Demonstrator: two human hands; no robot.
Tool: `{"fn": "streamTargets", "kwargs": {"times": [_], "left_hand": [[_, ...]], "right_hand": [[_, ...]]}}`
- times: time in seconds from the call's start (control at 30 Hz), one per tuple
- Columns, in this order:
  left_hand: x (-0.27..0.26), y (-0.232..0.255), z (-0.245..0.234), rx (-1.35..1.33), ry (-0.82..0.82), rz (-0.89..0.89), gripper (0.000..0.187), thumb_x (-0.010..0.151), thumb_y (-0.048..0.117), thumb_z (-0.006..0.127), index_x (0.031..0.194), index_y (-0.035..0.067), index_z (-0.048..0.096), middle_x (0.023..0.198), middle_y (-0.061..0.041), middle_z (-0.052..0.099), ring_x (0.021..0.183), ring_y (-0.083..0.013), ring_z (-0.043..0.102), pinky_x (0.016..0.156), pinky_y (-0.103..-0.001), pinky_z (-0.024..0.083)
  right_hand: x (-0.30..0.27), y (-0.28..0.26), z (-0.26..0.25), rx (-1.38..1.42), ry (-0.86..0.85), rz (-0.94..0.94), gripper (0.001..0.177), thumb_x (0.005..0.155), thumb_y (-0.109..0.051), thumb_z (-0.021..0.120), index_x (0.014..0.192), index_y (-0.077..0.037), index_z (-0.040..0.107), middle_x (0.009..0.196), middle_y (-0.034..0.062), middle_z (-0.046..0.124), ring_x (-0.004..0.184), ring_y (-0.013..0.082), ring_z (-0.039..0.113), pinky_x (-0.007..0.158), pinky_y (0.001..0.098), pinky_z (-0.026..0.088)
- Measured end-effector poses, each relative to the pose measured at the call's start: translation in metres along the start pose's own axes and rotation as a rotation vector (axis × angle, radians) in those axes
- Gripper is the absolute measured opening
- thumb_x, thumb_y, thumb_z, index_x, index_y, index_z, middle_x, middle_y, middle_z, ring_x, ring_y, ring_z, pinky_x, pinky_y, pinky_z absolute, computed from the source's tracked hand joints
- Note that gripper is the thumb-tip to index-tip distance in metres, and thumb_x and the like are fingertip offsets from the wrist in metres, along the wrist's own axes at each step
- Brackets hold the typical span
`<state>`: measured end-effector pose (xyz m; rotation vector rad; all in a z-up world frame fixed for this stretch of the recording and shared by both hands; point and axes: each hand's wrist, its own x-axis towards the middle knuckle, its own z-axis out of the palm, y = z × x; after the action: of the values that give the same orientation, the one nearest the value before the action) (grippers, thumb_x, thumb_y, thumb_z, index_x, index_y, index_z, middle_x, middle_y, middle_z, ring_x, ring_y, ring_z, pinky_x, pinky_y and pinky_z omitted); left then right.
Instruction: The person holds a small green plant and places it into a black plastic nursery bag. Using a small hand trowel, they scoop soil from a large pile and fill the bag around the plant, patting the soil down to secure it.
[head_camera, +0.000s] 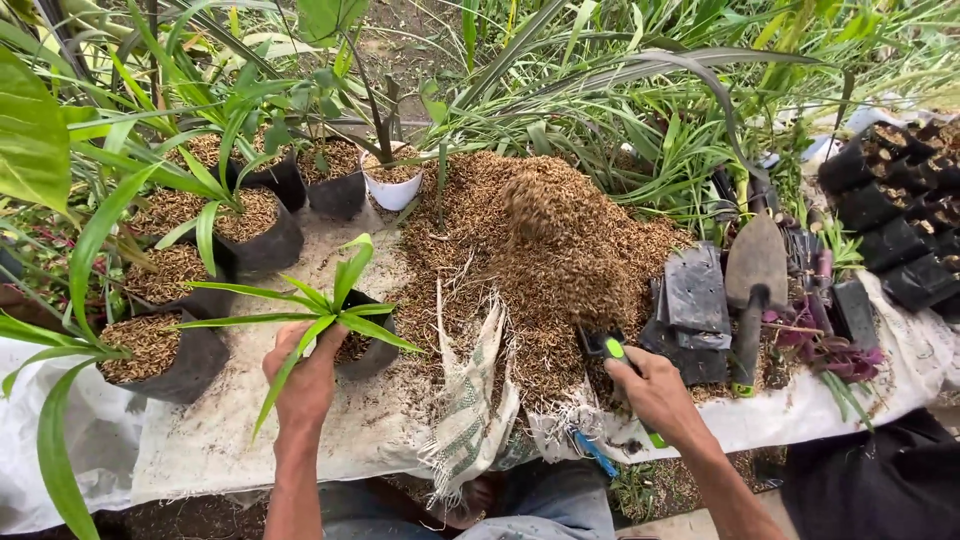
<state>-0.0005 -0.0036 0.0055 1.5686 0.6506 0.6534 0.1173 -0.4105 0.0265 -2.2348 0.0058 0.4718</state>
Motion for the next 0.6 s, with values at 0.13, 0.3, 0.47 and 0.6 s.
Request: {"fn": "streamTargets", "kwargs": {"times": [0.13, 0.3, 0.47, 0.6], "left_hand": [[0.003, -0.002, -0.003, -0.017, -0.001, -0.032, 0.03, 0.086, 0.017, 0.08, 0.114, 0.008, 0.076, 0.116, -0.011, 0.064, 0.108, -0.0252, 0.064, 0.092, -0.041, 0.059], [0.001, 0.001, 0.0, -0.061, 0.01, -0.026, 0.028, 0.086, 0.017, 0.079, 0.111, 0.005, 0.075, 0.118, -0.011, 0.067, 0.109, -0.0248, 0.066, 0.095, -0.04, 0.056], [0.001, -0.004, -0.002, -0.094, -0.011, 0.087, 0.025, 0.087, 0.014, 0.078, 0.111, 0.006, 0.076, 0.113, -0.013, 0.07, 0.111, -0.0247, 0.064, 0.095, -0.04, 0.057], [0.002, -0.007, -0.004, -0.132, -0.037, 0.079, 0.026, 0.086, 0.018, 0.079, 0.11, 0.009, 0.077, 0.114, -0.012, 0.072, 0.109, -0.0245, 0.066, 0.094, -0.039, 0.057]], "right_hand": [[-0.016, -0.007, -0.025, -0.04, -0.065, 0.072, 0.028, 0.103, -0.026, 0.057, 0.083, -0.009, 0.066, 0.074, 0.0069, 0.069, 0.067, 0.0167, 0.063, 0.069, 0.0317, 0.056], [-0.026, -0.027, -0.054, -0.236, -0.047, 0.121, 0.024, 0.101, -0.032, 0.057, 0.111, -0.015, 0.072, 0.085, 0.0079, 0.073, 0.076, 0.0166, 0.066, 0.071, 0.0292, 0.053], [-0.024, -0.043, -0.067, -0.349, -0.069, 0.084, 0.046, 0.097, -0.035, 0.057, 0.14, -0.021, 0.067, 0.093, 0.0087, 0.076, 0.082, 0.0171, 0.068, 0.071, 0.0292, 0.055], [-0.033, -0.084, -0.059, -0.336, -0.156, 0.036, 0.05, 0.09, -0.035, 0.062, 0.138, -0.02, 0.07, 0.105, 0.0074, 0.07, 0.084, 0.02, 0.064, 0.074, 0.0351, 0.049]]}}
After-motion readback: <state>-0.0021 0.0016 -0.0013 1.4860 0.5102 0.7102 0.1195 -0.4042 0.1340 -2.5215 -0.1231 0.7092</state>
